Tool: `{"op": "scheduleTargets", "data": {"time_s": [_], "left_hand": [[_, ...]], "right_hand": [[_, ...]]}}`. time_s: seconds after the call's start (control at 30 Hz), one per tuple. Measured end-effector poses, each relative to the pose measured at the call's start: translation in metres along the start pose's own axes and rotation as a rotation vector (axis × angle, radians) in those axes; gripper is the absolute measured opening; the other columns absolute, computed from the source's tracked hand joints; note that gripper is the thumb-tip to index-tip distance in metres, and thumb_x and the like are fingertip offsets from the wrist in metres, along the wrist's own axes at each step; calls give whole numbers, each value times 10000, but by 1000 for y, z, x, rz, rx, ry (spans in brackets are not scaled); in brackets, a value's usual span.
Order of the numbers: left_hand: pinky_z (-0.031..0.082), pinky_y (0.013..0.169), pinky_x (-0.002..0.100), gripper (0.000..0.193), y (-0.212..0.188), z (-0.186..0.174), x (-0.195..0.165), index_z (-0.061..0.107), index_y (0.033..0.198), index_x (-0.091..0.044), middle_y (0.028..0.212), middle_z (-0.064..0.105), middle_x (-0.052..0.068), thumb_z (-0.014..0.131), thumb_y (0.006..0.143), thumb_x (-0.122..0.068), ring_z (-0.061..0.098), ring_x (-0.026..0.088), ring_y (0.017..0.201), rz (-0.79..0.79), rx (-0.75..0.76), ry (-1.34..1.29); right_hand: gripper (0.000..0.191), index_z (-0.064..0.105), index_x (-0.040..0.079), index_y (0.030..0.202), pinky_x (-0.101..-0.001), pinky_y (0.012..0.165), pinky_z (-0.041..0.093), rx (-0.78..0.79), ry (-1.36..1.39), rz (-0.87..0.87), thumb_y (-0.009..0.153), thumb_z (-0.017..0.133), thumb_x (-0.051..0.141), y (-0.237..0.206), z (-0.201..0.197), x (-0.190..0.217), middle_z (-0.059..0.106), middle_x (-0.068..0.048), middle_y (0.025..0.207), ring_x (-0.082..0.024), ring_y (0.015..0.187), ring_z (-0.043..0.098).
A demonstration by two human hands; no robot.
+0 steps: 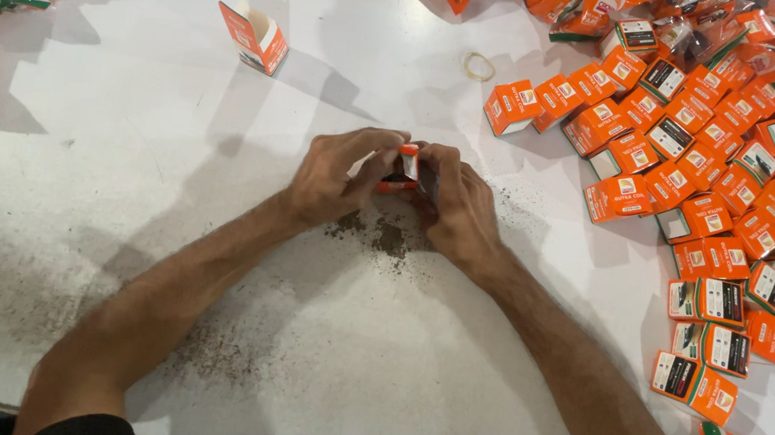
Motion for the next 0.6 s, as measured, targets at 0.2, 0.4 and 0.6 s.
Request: {"op": "scheduleTargets", "data": {"time_s": [0.2,0.4,0.6], "left_hand": [[580,1060,414,231,2,0,-6,666,1122,-3,1380,638,189,742,905,12,619,371,1315,19,122,69],[488,1179,443,250,-3,5,-9,701,1138,-31,1567,498,191,781,901,-35,406,394,1513,12,211,120],[437,1188,539,333,-8,-2,-19,641,1199,-47,1614,366,207,800,915,-117,372,426,1487,61,36,272]], "right_hand": [[646,393,76,1284,-458,809,602,-18,34,70,785,778,-67,0,-1,-5,690,-185,1198,-394,1083,700],[816,355,97,1396,-480,934,542,31,35,54,728,801,-46,0,1,-5,655,-170,1270,-403,1180,635],[761,412,54,1485,-580,1191,329,-38,-329,-177,830,785,159,13,-7,-4,481,-214,1481,-414,1427,395]]}}
Point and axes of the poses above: each hand's wrist, its own y-axis towards the middle knuckle, its own z-axis out of the palm, x = y × z, the point moved 4 cm from there along y, towards the middle knuckle
